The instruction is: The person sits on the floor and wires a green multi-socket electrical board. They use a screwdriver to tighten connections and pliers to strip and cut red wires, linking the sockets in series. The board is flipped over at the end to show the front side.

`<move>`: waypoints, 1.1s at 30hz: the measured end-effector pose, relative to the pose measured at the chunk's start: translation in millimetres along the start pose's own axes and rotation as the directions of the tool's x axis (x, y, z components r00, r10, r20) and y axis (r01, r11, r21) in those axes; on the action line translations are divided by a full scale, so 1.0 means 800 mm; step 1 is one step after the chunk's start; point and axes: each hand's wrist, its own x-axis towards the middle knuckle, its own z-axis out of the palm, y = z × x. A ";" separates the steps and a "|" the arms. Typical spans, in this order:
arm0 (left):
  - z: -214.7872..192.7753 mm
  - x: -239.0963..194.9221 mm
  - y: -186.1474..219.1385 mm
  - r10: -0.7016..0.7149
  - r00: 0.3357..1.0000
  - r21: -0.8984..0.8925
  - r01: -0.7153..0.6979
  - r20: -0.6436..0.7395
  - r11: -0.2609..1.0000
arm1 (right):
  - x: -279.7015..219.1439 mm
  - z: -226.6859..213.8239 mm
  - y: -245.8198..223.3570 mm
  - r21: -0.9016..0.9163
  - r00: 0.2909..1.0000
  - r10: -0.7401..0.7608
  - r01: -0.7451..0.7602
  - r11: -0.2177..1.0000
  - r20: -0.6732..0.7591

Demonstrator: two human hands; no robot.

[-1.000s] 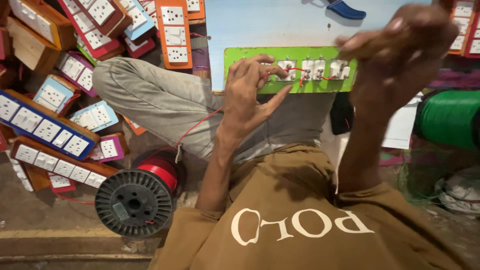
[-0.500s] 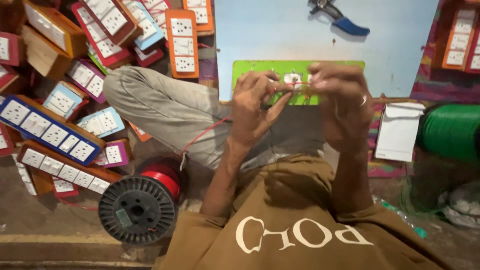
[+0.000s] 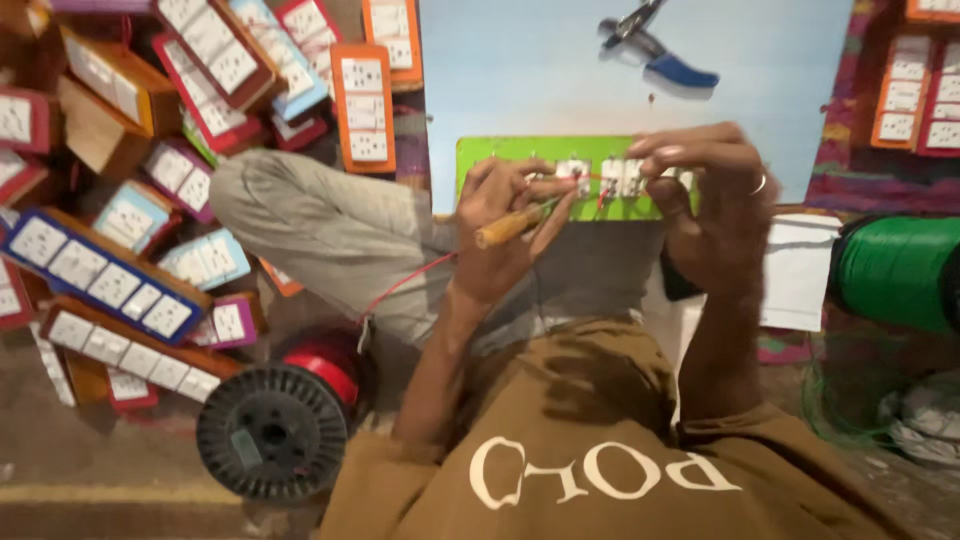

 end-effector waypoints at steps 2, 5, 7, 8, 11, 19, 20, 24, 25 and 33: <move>0.004 -0.006 0.000 -0.061 0.998 -0.013 0.061 0.006 0.998 | -0.006 -0.004 -0.015 -0.125 0.996 -0.079 0.084 0.989 0.047; 0.005 -0.005 -0.002 -0.143 0.989 -0.076 0.145 0.034 0.987 | -0.015 0.018 -0.028 -0.159 0.946 -0.270 0.298 0.941 0.179; 0.002 -0.008 -0.003 -0.117 0.992 -0.114 0.121 0.041 0.986 | -0.025 0.054 -0.027 -0.271 0.903 -0.351 0.412 0.870 0.248; -0.001 -0.008 -0.002 -0.059 0.998 -0.123 0.062 0.030 0.990 | -0.029 0.070 -0.023 -0.281 0.890 -0.374 0.440 0.853 0.260; -0.002 -0.005 0.001 -0.061 0.998 -0.152 0.062 0.012 0.986 | -0.038 0.099 0.002 -0.349 0.893 -0.386 0.447 0.824 0.231; 0.001 -0.003 0.003 -0.160 0.987 -0.046 0.161 0.018 0.986 | -0.084 -0.018 0.022 0.223 0.896 0.162 -0.073 0.972 -0.414; 0.003 -0.002 0.003 -0.146 0.989 -0.044 0.144 -0.027 0.989 | -0.086 -0.024 0.023 0.148 0.914 0.259 -0.223 0.964 -0.313; 0.006 -0.001 0.006 -0.151 0.988 -0.038 0.149 -0.046 0.988 | -0.082 -0.003 0.032 -0.322 0.997 0.076 -0.072 0.944 0.000; 0.006 -0.002 0.007 -0.161 0.986 -0.051 0.159 -0.042 0.986 | -0.079 0.011 0.040 -0.298 0.999 0.036 -0.046 0.953 -0.041; 0.000 -0.005 0.003 -0.163 0.987 -0.062 0.164 0.012 0.985 | -0.069 0.058 0.067 -0.314 0.963 -0.226 0.171 0.934 -0.147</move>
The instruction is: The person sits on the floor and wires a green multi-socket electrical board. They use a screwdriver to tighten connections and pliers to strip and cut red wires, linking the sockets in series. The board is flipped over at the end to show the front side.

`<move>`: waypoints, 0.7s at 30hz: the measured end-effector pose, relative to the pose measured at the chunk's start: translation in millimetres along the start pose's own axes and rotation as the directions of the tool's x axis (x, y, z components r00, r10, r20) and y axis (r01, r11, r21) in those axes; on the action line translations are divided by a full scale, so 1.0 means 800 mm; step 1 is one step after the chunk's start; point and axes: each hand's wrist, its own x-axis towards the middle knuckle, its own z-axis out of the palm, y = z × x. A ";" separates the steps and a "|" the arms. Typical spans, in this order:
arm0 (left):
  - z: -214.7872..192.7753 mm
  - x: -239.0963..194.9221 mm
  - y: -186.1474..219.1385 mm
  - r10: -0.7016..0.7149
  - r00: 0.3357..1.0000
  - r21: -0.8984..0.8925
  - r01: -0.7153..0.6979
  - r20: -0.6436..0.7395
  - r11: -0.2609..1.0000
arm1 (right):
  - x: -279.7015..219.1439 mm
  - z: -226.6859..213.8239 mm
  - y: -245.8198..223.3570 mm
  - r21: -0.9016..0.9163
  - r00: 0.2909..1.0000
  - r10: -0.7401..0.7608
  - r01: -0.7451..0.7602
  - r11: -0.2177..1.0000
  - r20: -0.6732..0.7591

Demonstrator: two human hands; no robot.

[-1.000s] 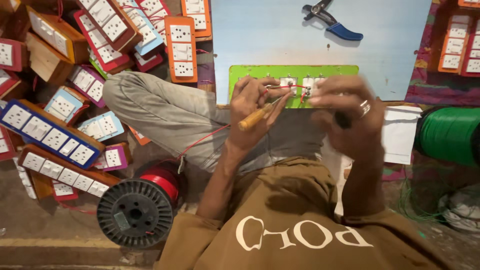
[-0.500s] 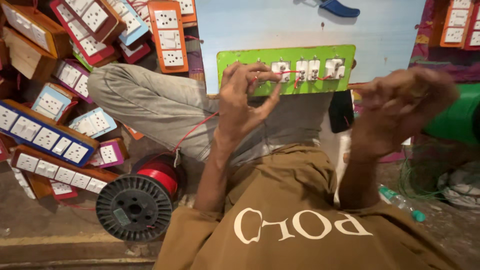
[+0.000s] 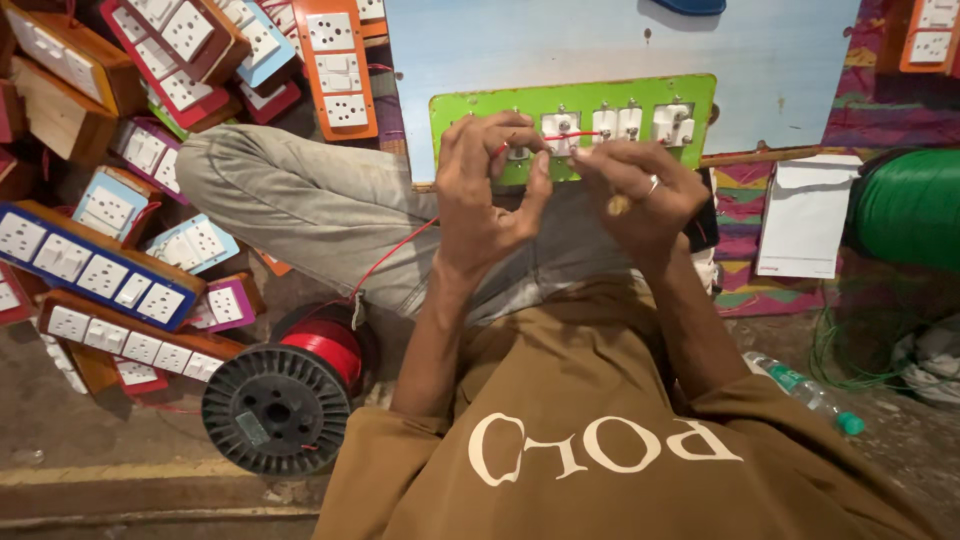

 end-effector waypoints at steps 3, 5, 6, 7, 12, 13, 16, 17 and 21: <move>0.002 -0.003 -0.001 -0.018 0.999 -0.014 0.019 0.028 1.000 | -0.001 -0.004 0.007 -0.072 0.999 -0.039 0.042 0.996 0.038; 0.000 -0.004 -0.001 -0.020 1.000 -0.006 0.020 0.024 1.000 | -0.001 -0.003 0.009 -0.048 0.998 -0.043 0.045 0.998 0.049; 0.000 -0.004 -0.001 -0.020 1.000 -0.003 0.020 0.022 1.000 | -0.001 -0.002 0.009 -0.037 0.998 -0.045 0.047 0.998 0.054; -0.001 -0.004 -0.001 -0.017 1.000 -0.010 0.017 0.026 1.000 | 0.000 -0.001 0.009 -0.046 0.997 -0.040 0.042 0.998 0.060; -0.005 -0.003 -0.001 0.016 0.999 -0.040 -0.014 0.049 0.999 | 0.004 0.002 0.003 -0.109 0.997 -0.026 0.033 0.993 0.072; -0.005 -0.002 -0.001 0.017 0.998 -0.030 -0.016 0.058 0.999 | 0.006 0.001 0.002 -0.092 0.998 0.003 0.004 0.996 0.070; -0.009 0.001 -0.001 0.026 0.996 -0.020 -0.024 0.086 1.000 | 0.013 0.000 -0.005 0.013 0.988 0.130 -0.132 0.991 0.084; -0.011 0.001 0.000 0.028 0.995 -0.028 -0.025 0.098 0.999 | 0.015 -0.002 -0.008 0.084 0.973 0.201 -0.211 0.974 0.111; -0.014 0.005 0.003 0.041 0.995 -0.049 -0.036 0.093 0.998 | 0.032 -0.022 -0.021 0.005 0.857 0.481 -0.490 0.871 0.183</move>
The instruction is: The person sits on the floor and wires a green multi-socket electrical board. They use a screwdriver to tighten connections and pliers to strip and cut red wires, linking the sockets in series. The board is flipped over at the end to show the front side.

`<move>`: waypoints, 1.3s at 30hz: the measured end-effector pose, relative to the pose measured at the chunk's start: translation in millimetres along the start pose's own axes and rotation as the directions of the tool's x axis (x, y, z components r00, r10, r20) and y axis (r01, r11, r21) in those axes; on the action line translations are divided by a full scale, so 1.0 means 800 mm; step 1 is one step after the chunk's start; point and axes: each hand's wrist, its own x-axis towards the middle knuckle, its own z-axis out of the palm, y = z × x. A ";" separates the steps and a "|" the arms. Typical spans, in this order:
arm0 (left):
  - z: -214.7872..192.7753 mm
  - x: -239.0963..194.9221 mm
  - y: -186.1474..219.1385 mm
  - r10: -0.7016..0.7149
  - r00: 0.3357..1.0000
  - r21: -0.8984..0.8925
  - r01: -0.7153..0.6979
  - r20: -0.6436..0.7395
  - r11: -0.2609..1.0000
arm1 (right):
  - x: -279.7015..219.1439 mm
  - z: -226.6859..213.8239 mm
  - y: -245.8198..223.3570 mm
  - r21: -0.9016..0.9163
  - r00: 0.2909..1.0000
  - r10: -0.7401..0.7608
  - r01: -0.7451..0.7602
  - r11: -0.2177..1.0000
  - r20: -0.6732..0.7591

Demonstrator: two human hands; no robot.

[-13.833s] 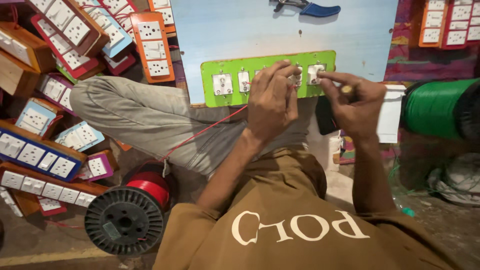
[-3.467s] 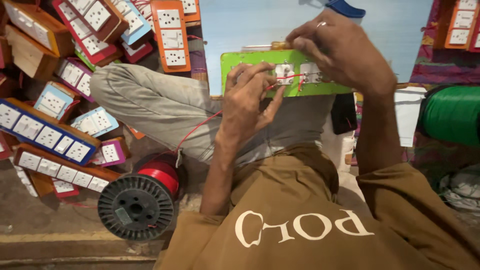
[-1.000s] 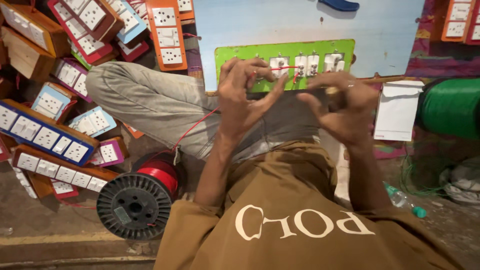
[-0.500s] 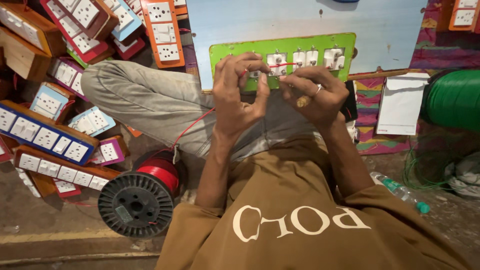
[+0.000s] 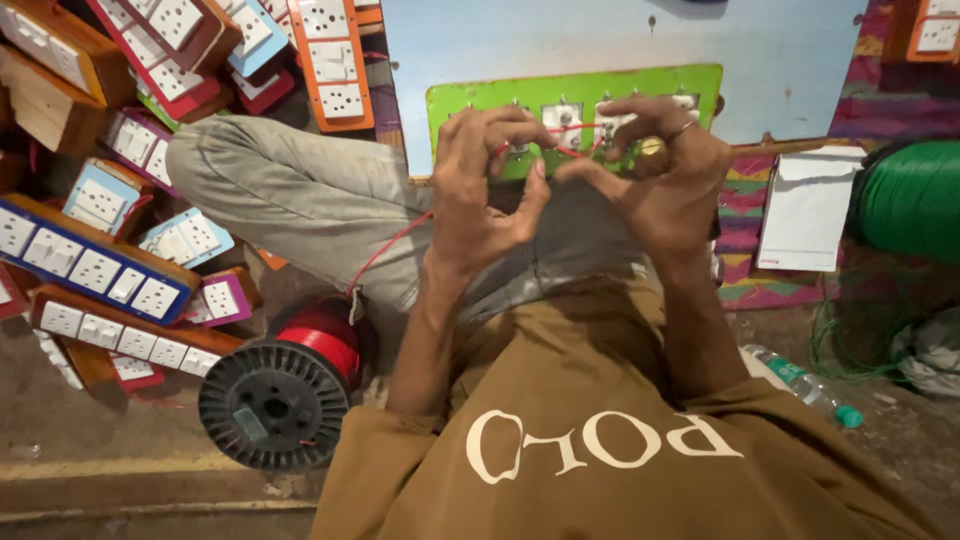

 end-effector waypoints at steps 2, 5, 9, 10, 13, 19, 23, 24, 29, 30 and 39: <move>0.005 0.002 0.000 -0.025 0.999 0.017 0.026 -0.022 1.000 | 0.004 -0.021 -0.004 0.043 0.987 0.007 -0.014 0.999 0.162; 0.013 0.000 -0.002 -0.055 0.996 0.055 0.059 -0.067 0.997 | -0.005 -0.027 -0.005 0.365 0.989 0.016 -0.070 0.928 0.148; 0.009 -0.001 -0.006 0.012 0.999 0.170 -0.019 0.040 0.985 | -0.002 0.009 0.005 0.496 0.932 -0.257 0.354 0.793 -0.255; 0.007 -0.002 -0.006 -0.001 0.998 0.174 -0.011 0.066 0.985 | 0.000 0.019 0.008 0.460 0.887 -0.325 0.450 0.766 -0.327; 0.002 -0.001 -0.008 -0.011 0.994 0.155 -0.006 0.107 0.988 | 0.002 0.033 0.009 0.405 0.839 -0.406 0.533 0.743 -0.361; 0.012 -0.001 -0.010 0.023 1.000 0.108 -0.025 0.021 0.994 | 0.000 0.035 -0.002 0.409 0.823 -0.413 0.556 0.724 -0.389; 0.015 -0.003 -0.012 0.016 0.999 0.120 -0.013 -0.028 0.993 | 0.009 0.037 -0.009 0.478 0.845 -0.445 0.534 0.697 -0.296; 0.015 -0.005 -0.012 0.025 0.999 0.116 -0.021 -0.030 0.993 | 0.010 0.034 -0.012 0.509 0.846 -0.453 0.532 0.676 -0.282; 0.014 -0.005 -0.011 -0.002 0.999 0.057 0.005 -0.050 0.998 | -0.001 -0.019 -0.048 0.331 0.894 -0.445 0.438 0.836 -0.059; 0.014 -0.004 -0.010 -0.015 0.998 0.050 0.018 -0.056 0.999 | 0.000 -0.026 -0.053 0.352 0.905 -0.425 0.401 0.846 -0.009; 0.015 -0.004 -0.007 0.004 0.998 0.080 0.001 -0.063 0.997 | 0.004 -0.026 -0.067 0.584 0.993 -0.100 0.118 0.803 -0.063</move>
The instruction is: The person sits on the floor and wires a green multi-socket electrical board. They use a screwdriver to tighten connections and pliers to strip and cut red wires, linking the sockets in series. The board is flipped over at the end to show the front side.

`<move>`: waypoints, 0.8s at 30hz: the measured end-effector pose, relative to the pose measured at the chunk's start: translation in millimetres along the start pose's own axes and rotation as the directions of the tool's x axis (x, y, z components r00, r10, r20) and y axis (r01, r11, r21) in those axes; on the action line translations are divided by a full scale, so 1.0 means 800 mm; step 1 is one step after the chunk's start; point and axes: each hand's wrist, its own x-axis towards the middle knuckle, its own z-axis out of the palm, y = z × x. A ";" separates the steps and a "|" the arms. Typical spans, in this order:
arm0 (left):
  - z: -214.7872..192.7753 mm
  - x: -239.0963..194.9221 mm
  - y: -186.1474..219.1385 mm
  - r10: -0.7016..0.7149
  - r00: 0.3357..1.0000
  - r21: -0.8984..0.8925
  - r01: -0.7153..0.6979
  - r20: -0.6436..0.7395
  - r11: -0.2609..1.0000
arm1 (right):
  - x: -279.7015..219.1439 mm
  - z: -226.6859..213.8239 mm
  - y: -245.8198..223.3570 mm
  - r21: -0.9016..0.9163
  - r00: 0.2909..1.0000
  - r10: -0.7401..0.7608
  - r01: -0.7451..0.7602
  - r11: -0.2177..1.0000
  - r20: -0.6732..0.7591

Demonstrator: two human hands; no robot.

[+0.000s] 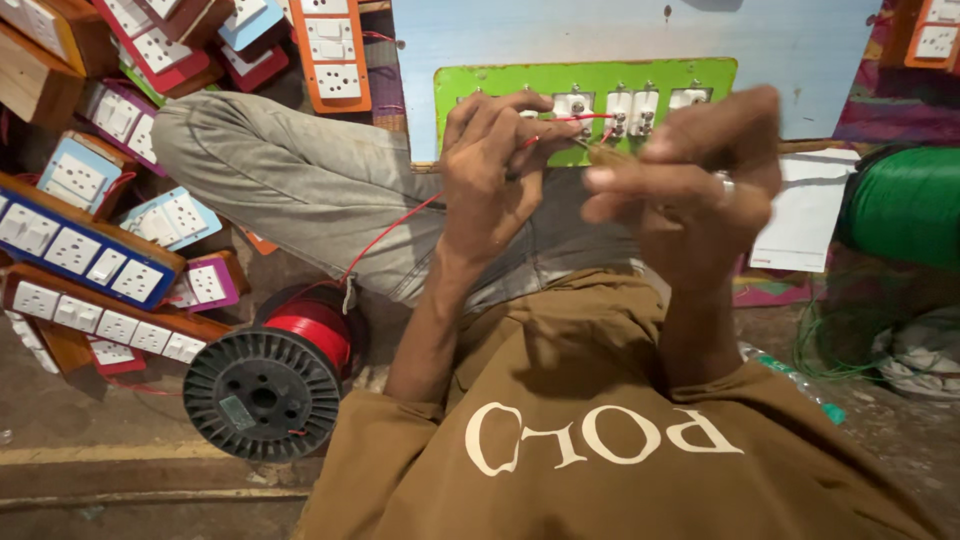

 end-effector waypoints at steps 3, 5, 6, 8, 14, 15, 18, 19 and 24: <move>0.000 0.000 -0.002 0.013 1.000 0.019 -0.013 0.014 1.000 | -0.010 0.004 0.005 0.367 0.918 0.377 -0.311 0.877 -0.122; 0.000 0.000 -0.004 0.021 0.999 0.063 -0.023 0.031 0.998 | 0.000 0.000 0.022 -0.009 0.989 -0.146 0.146 0.989 -0.033; 0.001 0.000 -0.005 0.025 0.999 0.082 -0.028 0.039 0.996 | -0.002 -0.003 0.027 -0.125 0.964 -0.265 0.266 0.956 0.030; 0.001 -0.002 -0.006 0.015 0.998 0.082 -0.020 0.056 0.996 | -0.006 -0.011 0.033 -0.283 0.924 -0.367 0.381 0.880 0.105; 0.000 -0.003 -0.007 0.043 0.996 0.099 -0.050 0.075 0.994 | -0.022 -0.015 0.022 -0.520 0.904 -0.387 0.421 0.743 0.180; 0.000 -0.002 -0.008 0.045 0.996 0.110 -0.053 0.074 0.992 | -0.020 -0.013 0.019 -0.540 0.889 -0.414 0.451 0.711 0.198; 0.002 -0.003 -0.009 0.043 0.998 0.089 -0.048 0.056 0.995 | -0.013 -0.004 0.013 -0.542 0.959 -0.225 0.284 0.791 0.173; 0.003 -0.003 -0.010 0.048 0.997 0.111 -0.055 0.067 0.992 | -0.011 -0.001 0.013 -0.537 0.943 -0.304 0.329 0.777 0.138; 0.006 -0.003 -0.013 0.051 0.995 0.121 -0.061 0.087 0.991 | -0.005 0.012 0.019 -0.501 0.884 -0.461 0.434 0.749 0.076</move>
